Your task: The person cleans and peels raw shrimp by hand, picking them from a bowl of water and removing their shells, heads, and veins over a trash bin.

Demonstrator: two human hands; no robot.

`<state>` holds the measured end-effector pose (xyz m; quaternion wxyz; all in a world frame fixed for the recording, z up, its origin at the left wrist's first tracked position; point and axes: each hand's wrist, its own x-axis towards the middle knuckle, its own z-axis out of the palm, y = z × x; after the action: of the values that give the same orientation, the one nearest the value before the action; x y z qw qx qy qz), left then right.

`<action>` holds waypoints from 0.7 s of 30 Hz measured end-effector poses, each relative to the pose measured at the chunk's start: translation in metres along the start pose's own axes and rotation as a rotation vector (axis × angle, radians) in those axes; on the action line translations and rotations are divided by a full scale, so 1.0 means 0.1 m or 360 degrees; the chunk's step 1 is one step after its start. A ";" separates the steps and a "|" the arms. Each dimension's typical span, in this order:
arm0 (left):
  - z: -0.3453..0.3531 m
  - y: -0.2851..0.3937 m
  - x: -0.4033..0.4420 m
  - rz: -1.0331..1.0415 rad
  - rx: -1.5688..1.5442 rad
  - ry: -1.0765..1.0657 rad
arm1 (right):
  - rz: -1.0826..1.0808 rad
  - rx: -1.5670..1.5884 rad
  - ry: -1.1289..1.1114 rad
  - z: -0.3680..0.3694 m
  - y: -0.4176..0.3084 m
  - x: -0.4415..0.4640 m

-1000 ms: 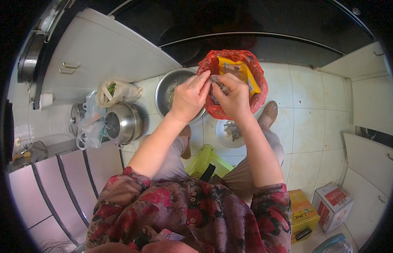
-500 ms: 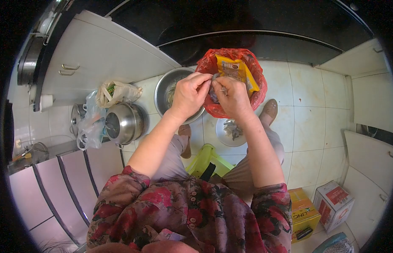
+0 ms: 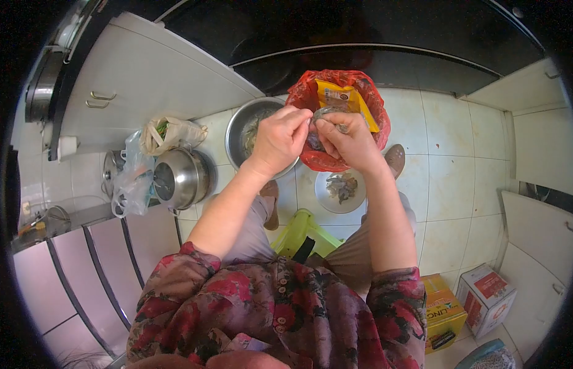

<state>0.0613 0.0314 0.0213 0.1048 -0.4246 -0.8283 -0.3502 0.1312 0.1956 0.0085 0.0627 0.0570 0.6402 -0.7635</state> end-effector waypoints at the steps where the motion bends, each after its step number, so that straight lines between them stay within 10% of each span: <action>1: -0.03 -0.01 0.02 -0.0107 -0.0246 -0.0065 | 0.0002 0.0001 0.0002 -0.01 -0.01 -0.01; 5: -0.03 -0.01 0.01 -0.0862 -0.1287 -0.0231 | 0.0137 0.0273 -0.0062 -0.03 -0.04 -0.04; 11: 0.00 -0.03 0.03 -0.0150 -0.0176 0.0027 | 0.0263 0.0263 -0.0108 -0.06 -0.03 0.01; 21: 0.04 -0.18 -0.01 -0.0414 -0.0484 -0.0101 | 0.0250 0.0344 0.0098 -0.08 -0.01 0.00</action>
<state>0.0480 0.0261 0.0091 -0.0328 -0.3357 -0.8167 -0.4683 0.1309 0.2032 0.0086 0.0960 0.1369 0.5495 -0.8186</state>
